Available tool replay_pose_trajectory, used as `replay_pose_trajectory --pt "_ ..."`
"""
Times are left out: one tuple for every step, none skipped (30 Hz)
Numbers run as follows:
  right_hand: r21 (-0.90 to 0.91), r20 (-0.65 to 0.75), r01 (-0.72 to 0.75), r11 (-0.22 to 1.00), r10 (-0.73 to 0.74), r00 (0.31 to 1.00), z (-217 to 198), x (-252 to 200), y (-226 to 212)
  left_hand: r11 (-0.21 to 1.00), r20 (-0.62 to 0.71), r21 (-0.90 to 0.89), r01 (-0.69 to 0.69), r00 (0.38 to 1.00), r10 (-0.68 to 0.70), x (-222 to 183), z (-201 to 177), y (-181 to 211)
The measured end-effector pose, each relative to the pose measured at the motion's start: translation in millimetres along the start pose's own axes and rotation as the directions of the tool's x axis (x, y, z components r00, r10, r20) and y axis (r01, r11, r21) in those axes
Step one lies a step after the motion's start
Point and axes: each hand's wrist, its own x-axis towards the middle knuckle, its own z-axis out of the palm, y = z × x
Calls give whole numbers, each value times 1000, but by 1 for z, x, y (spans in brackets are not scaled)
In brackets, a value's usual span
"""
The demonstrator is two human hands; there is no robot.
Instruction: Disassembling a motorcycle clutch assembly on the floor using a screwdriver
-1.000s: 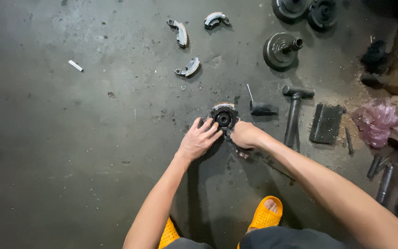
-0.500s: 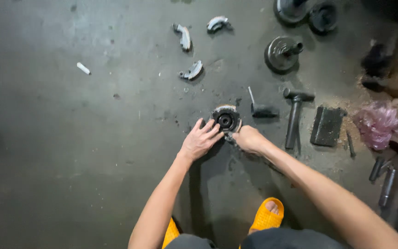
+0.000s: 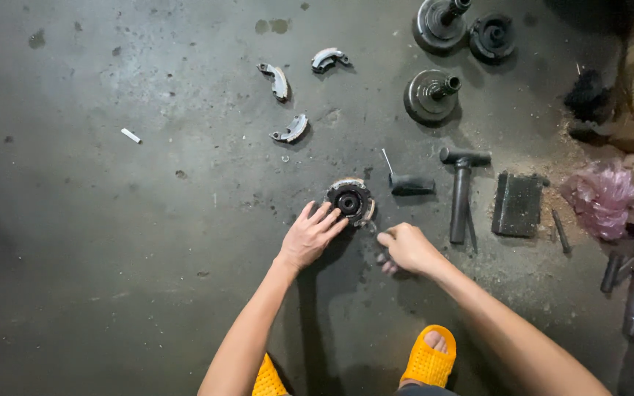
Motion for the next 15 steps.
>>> replay_pose_trajectory --pt "4 1 -4 1000 4 1000 4 3 3 1000 4 -4 -2 1000 2 0 0 0" --pt "138 70 -76 987 66 995 9 7 5 1000 -5 -10 3 1000 -3 0 1 1" --pt "264 145 -152 952 117 982 12 10 8 1000 -15 -17 7 1000 -7 0 1 1" --pt "268 145 -156 951 120 982 12 16 12 1000 -12 -21 4 1000 -5 1 1 1" --pt "341 178 -190 921 136 975 12 23 15 1000 -13 -27 1 1000 -1 2 0 1" --pt "411 211 -225 884 148 966 13 29 17 999 -14 -32 -3 1000 3 3 -1 0" --pt "414 210 -227 881 150 966 13 35 22 999 -13 -35 -6 1000 6 4 -1 0" --pt "430 225 -235 872 149 963 13 41 26 999 -6 -32 -12 1000 12 4 -1 -1" --pt "442 241 -246 863 150 959 13 47 31 999 1 -30 -14 1000 14 4 -1 -1" --pt "442 241 -250 861 154 958 12 47 31 999 2 -34 -13 1000 13 4 -1 -1" --pt "423 249 -243 873 146 957 11 48 31 1000 7 -23 -19 1000 19 4 -2 -1" --pt "403 258 -236 884 138 956 10 49 31 1000 13 -11 -26 1000 26 4 -3 -2" --pt "401 259 -239 884 141 956 10 46 27 1000 13 -13 -23 1000 23 4 -2 -2" --pt "397 255 -236 887 140 957 9 43 23 1000 8 -17 -19 1000 19 3 -1 -1" --pt "393 251 -232 890 138 958 9 40 18 1000 2 -20 -14 1000 14 3 0 -1"
